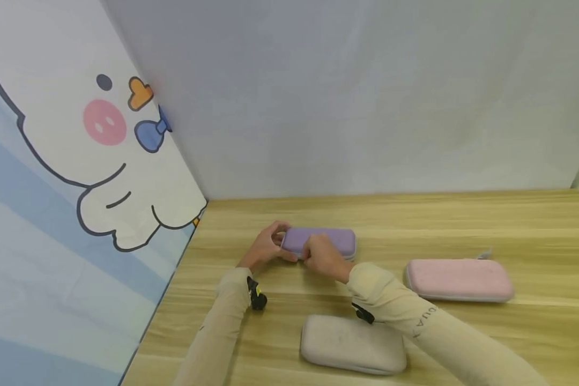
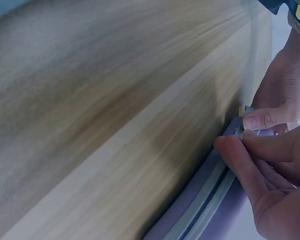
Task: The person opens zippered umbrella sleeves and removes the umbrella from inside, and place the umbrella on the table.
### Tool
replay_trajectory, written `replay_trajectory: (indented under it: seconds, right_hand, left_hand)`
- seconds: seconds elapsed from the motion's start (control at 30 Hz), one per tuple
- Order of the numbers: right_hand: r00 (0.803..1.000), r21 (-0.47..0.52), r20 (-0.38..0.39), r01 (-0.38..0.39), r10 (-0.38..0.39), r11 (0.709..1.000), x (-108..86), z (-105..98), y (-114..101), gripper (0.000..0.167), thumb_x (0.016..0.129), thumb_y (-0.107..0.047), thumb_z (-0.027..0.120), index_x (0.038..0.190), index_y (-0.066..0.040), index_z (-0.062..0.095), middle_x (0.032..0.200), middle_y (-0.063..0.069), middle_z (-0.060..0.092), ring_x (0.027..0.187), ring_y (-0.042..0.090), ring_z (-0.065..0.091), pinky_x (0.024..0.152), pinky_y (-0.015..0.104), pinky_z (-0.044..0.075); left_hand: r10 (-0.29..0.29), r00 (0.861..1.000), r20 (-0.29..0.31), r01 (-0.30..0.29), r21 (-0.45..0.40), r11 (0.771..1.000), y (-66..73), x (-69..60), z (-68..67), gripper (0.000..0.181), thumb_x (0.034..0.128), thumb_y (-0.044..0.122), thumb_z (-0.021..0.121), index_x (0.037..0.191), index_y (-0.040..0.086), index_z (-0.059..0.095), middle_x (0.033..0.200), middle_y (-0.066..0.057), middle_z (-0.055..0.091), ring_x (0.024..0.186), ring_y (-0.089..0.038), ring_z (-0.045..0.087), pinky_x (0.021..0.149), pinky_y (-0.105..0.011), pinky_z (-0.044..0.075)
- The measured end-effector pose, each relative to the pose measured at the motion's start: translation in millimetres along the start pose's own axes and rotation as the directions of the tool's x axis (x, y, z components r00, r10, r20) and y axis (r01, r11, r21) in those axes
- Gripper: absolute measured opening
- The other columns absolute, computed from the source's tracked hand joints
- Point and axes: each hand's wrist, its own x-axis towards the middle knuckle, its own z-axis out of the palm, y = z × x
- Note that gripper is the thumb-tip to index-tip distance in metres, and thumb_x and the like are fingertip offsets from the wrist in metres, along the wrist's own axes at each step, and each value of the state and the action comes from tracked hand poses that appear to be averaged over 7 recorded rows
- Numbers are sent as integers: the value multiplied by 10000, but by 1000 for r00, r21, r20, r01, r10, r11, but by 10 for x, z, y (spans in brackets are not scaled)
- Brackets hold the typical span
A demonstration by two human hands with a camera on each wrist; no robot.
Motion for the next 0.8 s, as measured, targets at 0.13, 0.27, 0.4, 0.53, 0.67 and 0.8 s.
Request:
replay_trajectory:
  seconds: [0.13, 0.27, 0.4, 0.53, 0.67, 0.8]
  right_hand:
    - [1000, 13, 8, 4, -4, 1000, -22, 7, 6, 146, 675, 146, 631, 682, 29, 718, 669, 95, 681, 618, 177, 625, 586, 314, 533]
    - [1000, 21, 26, -9, 8, 1000, -42, -14, 19, 126, 684, 130, 641, 708, 32, 715, 701, 100, 683, 659, 202, 631, 600, 318, 530]
    - [999, 18, 30, -29, 28, 999, -56, -63, 20, 104, 688, 107, 656, 724, 21, 701, 726, 91, 679, 711, 223, 626, 646, 345, 521]
    - [998, 17, 26, -55, 55, 998, -65, -114, 21, 82, 701, 74, 682, 748, 9, 698, 756, 84, 682, 750, 226, 634, 677, 346, 523]
    - [999, 11, 9, -38, 38, 999, -86, -203, 20, 60, 704, 50, 711, 747, 11, 697, 763, 89, 683, 759, 225, 638, 676, 329, 527]
    - [1000, 20, -4, -22, 22, 1000, -106, -328, 10, 24, 736, 27, 715, 733, 10, 698, 764, 93, 687, 741, 213, 641, 664, 316, 527]
  left_hand:
    - [-5, 1000, 13, 5, 2, 1000, 2, -28, 9, 794, 586, 113, 909, 1266, 212, 513, 1260, -32, 548, 1094, -243, 565, 860, -397, 494]
    - [-2, 999, 36, 2, 12, 1000, 18, -37, 12, 804, 609, 110, 898, 1296, 204, 492, 1249, -59, 548, 1070, -244, 571, 846, -397, 499]
    - [6, 999, 44, -9, 83, 996, 46, -29, 9, 884, 626, 112, 887, 1390, 172, 447, 1315, -57, 492, 1062, -254, 557, 849, -396, 490]
    - [5, 997, 79, -19, 168, 986, 117, -33, 0, 913, 658, 103, 863, 1440, 119, 391, 1330, -130, 454, 1080, -302, 519, 857, -409, 477]
    - [-13, 994, 111, -11, 212, 977, 210, -3, 20, 901, 653, 34, 842, 1429, 76, 386, 1320, -174, 440, 1094, -326, 508, 863, -408, 481]
    - [-46, 992, 114, 18, 235, 972, 326, 28, 41, 890, 617, -31, 828, 1397, 42, 405, 1353, -196, 425, 1125, -356, 496, 871, -427, 484]
